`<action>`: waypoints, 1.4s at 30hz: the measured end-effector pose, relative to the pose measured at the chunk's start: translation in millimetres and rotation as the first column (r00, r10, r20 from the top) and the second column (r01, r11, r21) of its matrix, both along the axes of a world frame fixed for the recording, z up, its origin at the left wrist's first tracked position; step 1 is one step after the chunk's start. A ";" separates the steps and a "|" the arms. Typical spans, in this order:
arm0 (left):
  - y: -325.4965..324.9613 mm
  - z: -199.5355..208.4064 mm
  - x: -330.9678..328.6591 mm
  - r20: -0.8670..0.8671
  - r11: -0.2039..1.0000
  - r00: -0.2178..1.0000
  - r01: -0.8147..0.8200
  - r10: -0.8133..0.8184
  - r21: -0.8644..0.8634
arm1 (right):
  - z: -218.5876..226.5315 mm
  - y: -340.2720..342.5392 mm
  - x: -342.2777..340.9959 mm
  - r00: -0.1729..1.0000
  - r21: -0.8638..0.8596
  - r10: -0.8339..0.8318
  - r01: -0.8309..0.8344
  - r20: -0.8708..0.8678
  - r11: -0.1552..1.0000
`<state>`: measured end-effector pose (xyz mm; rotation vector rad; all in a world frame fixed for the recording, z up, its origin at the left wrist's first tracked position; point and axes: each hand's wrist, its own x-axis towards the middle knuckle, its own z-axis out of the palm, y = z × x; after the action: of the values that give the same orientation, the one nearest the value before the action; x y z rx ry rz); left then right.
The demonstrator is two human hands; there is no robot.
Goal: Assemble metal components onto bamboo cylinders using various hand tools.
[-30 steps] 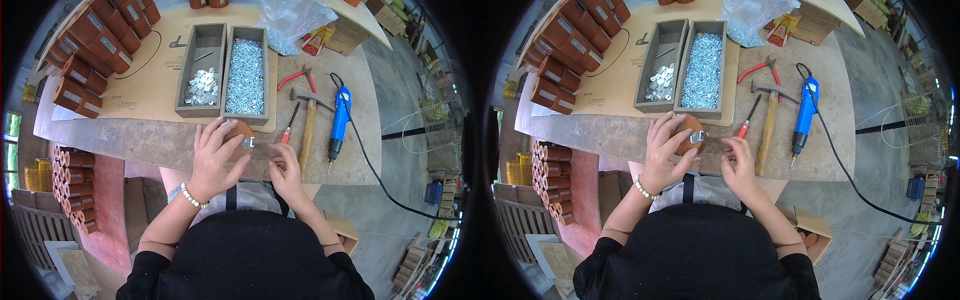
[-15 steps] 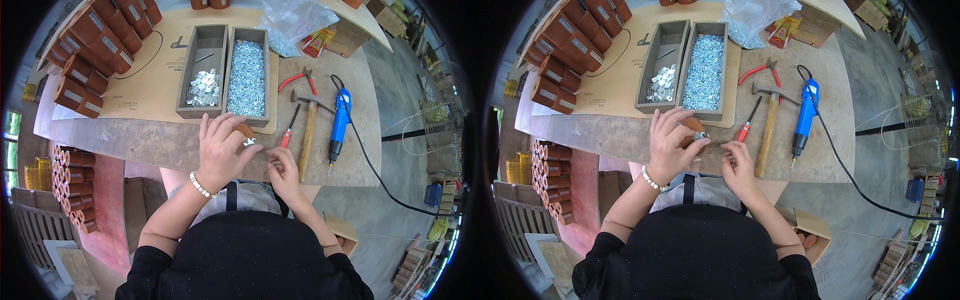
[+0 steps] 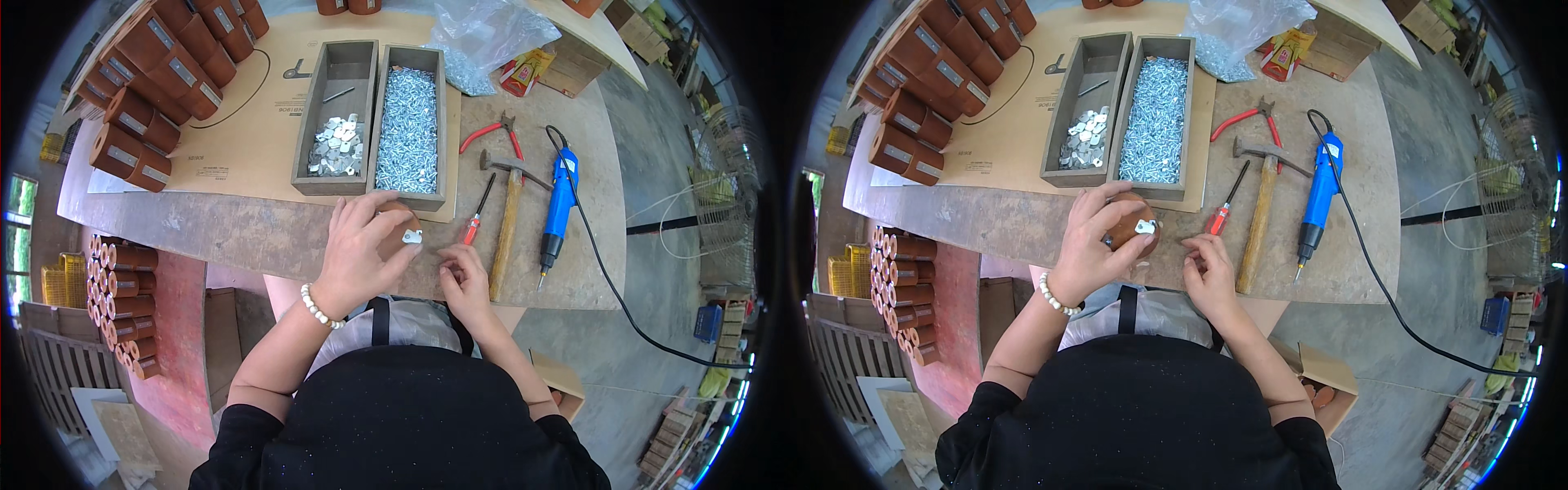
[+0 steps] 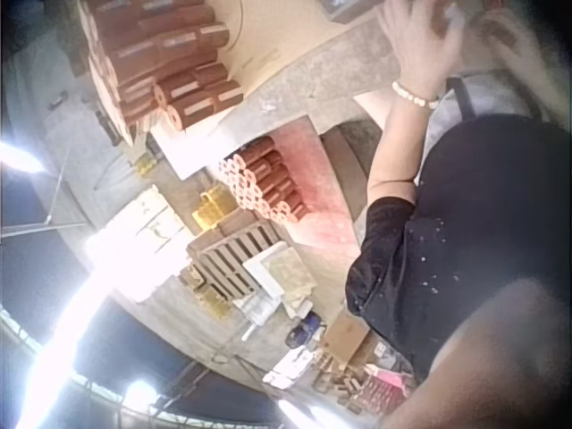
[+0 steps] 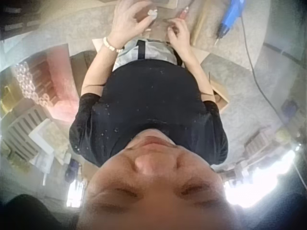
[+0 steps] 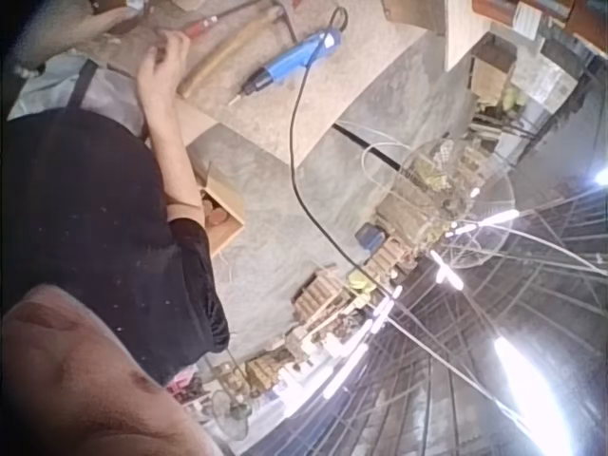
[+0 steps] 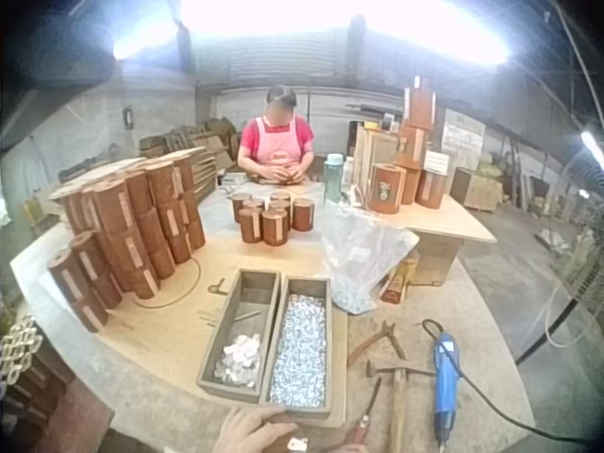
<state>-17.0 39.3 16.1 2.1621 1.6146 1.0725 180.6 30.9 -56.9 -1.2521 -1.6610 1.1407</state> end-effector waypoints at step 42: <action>-24.3 -36.6 -38.0 0.620 0.995 0.785 0.056 0.009 -0.085 | -11.8 5.4 6.1 0.990 0.325 0.072 -0.107 0.118 0.940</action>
<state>-55.0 14.9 -20.5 1.5094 1.2813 1.4603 186.7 36.3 -68.6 -1.0441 -1.9118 0.8139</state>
